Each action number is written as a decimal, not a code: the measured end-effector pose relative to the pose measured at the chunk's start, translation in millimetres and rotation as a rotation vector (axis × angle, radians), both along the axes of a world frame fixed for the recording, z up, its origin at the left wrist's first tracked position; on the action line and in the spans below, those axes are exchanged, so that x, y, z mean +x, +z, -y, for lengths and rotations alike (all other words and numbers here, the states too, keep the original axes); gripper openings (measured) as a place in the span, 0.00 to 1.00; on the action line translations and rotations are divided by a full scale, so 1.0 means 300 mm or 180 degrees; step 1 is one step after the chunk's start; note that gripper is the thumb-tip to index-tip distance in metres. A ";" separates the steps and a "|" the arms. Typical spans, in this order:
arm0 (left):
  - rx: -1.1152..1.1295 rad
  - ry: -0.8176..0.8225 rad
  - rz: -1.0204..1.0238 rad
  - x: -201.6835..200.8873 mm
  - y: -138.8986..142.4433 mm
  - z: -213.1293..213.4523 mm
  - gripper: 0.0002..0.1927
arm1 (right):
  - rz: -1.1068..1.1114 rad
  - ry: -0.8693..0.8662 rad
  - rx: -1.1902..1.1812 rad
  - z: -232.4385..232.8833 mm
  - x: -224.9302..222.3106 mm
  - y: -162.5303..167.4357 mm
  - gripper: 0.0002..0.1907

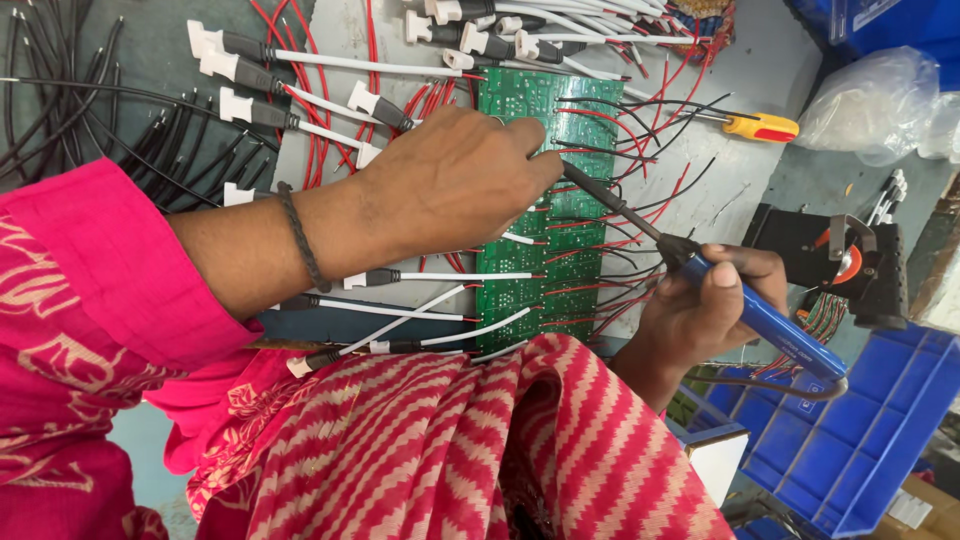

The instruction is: The person solders red and black wires onto green circuit boards at a workbench, holding a wire in place with one hand while applying a soldering iron with the other, working across multiple boards and repositioning wires between solder joints.

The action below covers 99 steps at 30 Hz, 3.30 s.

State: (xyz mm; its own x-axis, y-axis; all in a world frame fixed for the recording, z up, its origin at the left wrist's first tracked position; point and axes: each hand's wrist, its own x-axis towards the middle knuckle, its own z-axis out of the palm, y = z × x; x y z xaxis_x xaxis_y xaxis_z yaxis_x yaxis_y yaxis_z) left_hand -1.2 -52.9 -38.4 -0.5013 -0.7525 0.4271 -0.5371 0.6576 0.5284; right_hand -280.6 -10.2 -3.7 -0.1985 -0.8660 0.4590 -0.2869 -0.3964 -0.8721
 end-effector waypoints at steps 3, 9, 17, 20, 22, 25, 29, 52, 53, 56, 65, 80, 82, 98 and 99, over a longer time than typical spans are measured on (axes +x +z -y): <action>-0.0012 -0.0006 -0.0007 0.001 0.000 -0.002 0.06 | -0.0058 -0.0018 0.0024 -0.001 -0.001 -0.004 0.15; -0.0044 0.0014 -0.0032 -0.001 -0.001 -0.001 0.06 | 0.0011 -0.0028 -0.0109 0.007 -0.015 -0.005 0.16; -0.0033 0.0005 -0.0016 -0.001 0.001 -0.002 0.06 | -0.0063 -0.0058 -0.0046 0.003 -0.024 -0.004 0.16; -0.0047 0.0007 -0.0012 0.000 0.001 -0.001 0.06 | 0.0037 -0.0007 -0.0154 0.009 -0.028 -0.007 0.16; -0.0053 0.0004 -0.0033 0.000 0.001 -0.002 0.06 | 0.0010 -0.0048 -0.0174 0.008 -0.033 -0.006 0.16; -0.0034 0.0007 -0.0067 -0.001 0.002 -0.001 0.06 | 0.0101 -0.0019 -0.0195 0.008 -0.039 -0.008 0.15; -0.0027 0.0021 -0.0066 -0.001 0.003 -0.001 0.07 | 0.0171 0.0092 -0.0181 0.004 -0.043 -0.012 0.14; -0.0060 0.0080 0.0024 -0.005 0.006 -0.001 0.06 | -0.1289 0.0156 -0.0474 -0.045 -0.024 0.026 0.16; -0.0050 0.0069 0.0028 -0.005 0.007 -0.001 0.06 | -0.1214 0.0195 -0.0526 -0.045 -0.019 0.024 0.16; -0.0042 0.0034 0.0029 -0.004 0.008 0.004 0.06 | -0.0537 0.0187 -0.0366 -0.045 -0.011 0.001 0.18; -0.0027 0.0044 0.0011 -0.004 0.006 0.001 0.06 | -0.0630 -0.0238 -0.0657 -0.015 -0.064 -0.028 0.15; -0.0028 0.0071 0.0055 -0.005 0.010 0.003 0.06 | -0.0609 0.0270 -0.0333 -0.019 -0.022 0.007 0.15; -0.0002 0.0072 0.0047 -0.005 0.011 0.001 0.06 | -0.0864 0.0333 -0.0541 -0.025 -0.020 0.012 0.16; -0.0038 0.0086 0.0032 -0.006 0.007 0.001 0.06 | -0.0664 -0.0184 -0.0638 0.002 -0.096 -0.023 0.14; -0.0033 0.0086 0.0030 -0.006 0.008 0.001 0.06 | -0.0704 -0.0177 -0.0675 0.003 -0.092 -0.021 0.14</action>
